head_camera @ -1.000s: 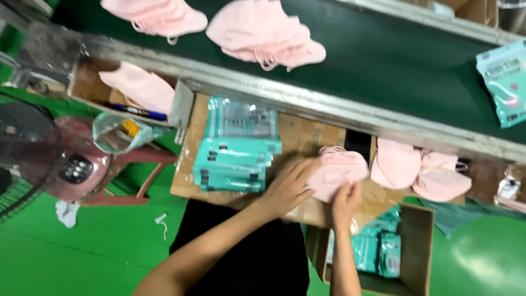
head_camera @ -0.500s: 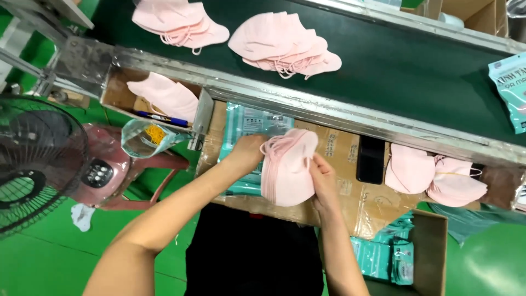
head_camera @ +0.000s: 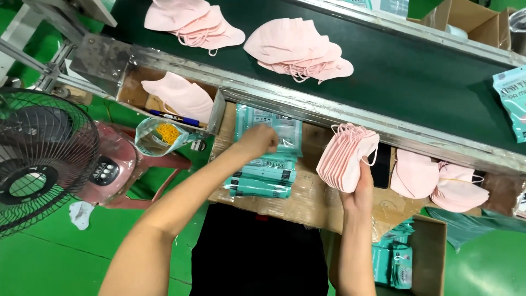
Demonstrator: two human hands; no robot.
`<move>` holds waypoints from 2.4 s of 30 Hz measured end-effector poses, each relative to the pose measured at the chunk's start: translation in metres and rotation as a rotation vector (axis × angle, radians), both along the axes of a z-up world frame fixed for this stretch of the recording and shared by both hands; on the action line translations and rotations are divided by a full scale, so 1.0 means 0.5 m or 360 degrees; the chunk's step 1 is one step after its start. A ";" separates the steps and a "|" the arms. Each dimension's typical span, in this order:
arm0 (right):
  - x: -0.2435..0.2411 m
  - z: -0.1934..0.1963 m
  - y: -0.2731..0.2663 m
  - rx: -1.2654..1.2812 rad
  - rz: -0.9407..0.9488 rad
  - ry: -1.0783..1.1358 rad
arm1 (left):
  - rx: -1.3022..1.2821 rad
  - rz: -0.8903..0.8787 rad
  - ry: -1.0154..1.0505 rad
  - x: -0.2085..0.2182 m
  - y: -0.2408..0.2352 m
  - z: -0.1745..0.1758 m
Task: Packing face masks into plastic pouches at a manufacturing workstation.
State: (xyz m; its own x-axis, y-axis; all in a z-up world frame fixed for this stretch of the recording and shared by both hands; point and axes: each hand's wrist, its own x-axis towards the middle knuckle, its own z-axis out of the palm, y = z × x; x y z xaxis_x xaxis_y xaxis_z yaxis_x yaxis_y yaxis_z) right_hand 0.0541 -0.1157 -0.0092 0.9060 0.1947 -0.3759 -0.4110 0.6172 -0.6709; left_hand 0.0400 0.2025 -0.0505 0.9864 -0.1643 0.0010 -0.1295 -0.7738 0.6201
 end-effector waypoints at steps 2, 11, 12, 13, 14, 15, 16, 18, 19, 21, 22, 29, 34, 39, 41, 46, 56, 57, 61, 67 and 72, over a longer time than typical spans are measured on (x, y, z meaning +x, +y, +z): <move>-0.001 -0.003 0.000 -0.0031 0.0027 -0.0034 | 0.0270 -0.0063 0.0234 0.002 -0.019 0.036; -0.035 -0.048 0.132 -0.0749 0.0250 -0.0465 | -0.0138 0.0006 -0.0781 -0.049 -0.062 0.074; -0.035 -0.024 0.138 -0.0737 0.0242 -0.0467 | -0.0127 -0.0003 -0.0782 -0.067 -0.070 0.117; -0.035 -0.002 0.145 -0.0678 0.0264 -0.0423 | -0.0087 0.0008 -0.0898 -0.085 -0.077 0.159; -0.040 0.021 0.149 -0.0626 0.0301 -0.0374 | -0.0052 0.0035 -0.1005 -0.109 -0.088 0.199; -0.039 0.023 0.147 -0.0623 0.0309 -0.0370 | -0.0049 0.0042 -0.1000 -0.124 -0.089 0.193; -0.038 0.026 0.144 -0.0558 0.0363 -0.0345 | 0.0016 0.0089 -0.0970 -0.139 -0.092 0.188; -0.042 0.030 0.137 -0.0495 0.0419 -0.0316 | 0.0077 0.0139 -0.0937 -0.161 -0.095 0.185; -0.047 0.032 0.133 -0.0543 0.0477 -0.0215 | 0.0095 0.0149 -0.0977 -0.169 -0.096 0.188; -0.060 0.033 0.122 -0.0589 0.0530 -0.0113 | 0.0112 0.0153 -0.1016 -0.174 -0.086 0.215; -0.067 0.032 0.115 -0.1059 0.0491 -0.0661 | 0.0105 0.0166 -0.1179 -0.175 -0.077 0.238; -0.121 0.138 0.157 -0.1431 -0.0079 -0.1317 | 0.0083 -0.0292 -0.1242 -0.213 -0.130 0.268; -0.118 0.174 0.136 -0.1016 -0.0063 -0.0791 | -0.0917 0.0539 -0.1278 -0.240 -0.146 0.377; -0.095 0.126 0.118 -0.1490 0.0407 -0.1100 | -0.2849 0.1001 0.0393 -0.231 -0.178 0.160; -0.089 0.119 0.129 -0.1619 0.0066 -0.1236 | -0.2223 0.1201 0.0210 -0.238 -0.227 0.199; -0.117 0.094 0.135 -0.1245 -0.0346 -0.0956 | -0.1988 0.1155 -0.0115 -0.240 -0.282 0.186; -0.153 0.079 0.098 -0.0134 0.0220 0.0098 | -0.2044 0.0454 0.0546 -0.277 -0.307 0.125; -0.151 0.060 0.077 -0.0133 0.0207 0.0103 | -0.2040 0.0445 0.0559 -0.291 -0.314 0.146; -0.136 0.111 0.016 -0.1202 0.0316 -0.0708 | -0.0859 -0.0157 -0.0438 -0.309 -0.284 0.305; -0.175 0.265 0.015 -0.1939 0.0298 -0.1641 | -0.0531 0.0154 -0.0963 -0.242 -0.225 0.458; -0.138 0.249 0.016 -0.1435 -0.0463 -0.1361 | -0.0930 0.0553 -0.0894 -0.239 -0.235 0.404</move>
State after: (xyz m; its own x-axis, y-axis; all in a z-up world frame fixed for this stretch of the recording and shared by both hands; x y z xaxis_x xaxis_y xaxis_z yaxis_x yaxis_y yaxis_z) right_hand -0.0147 -0.1078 0.1153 0.8899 -0.0695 0.4509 0.4305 -0.1991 -0.8803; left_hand -0.0797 0.0852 0.1517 0.8087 0.3236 0.4911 -0.3506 -0.4052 0.8443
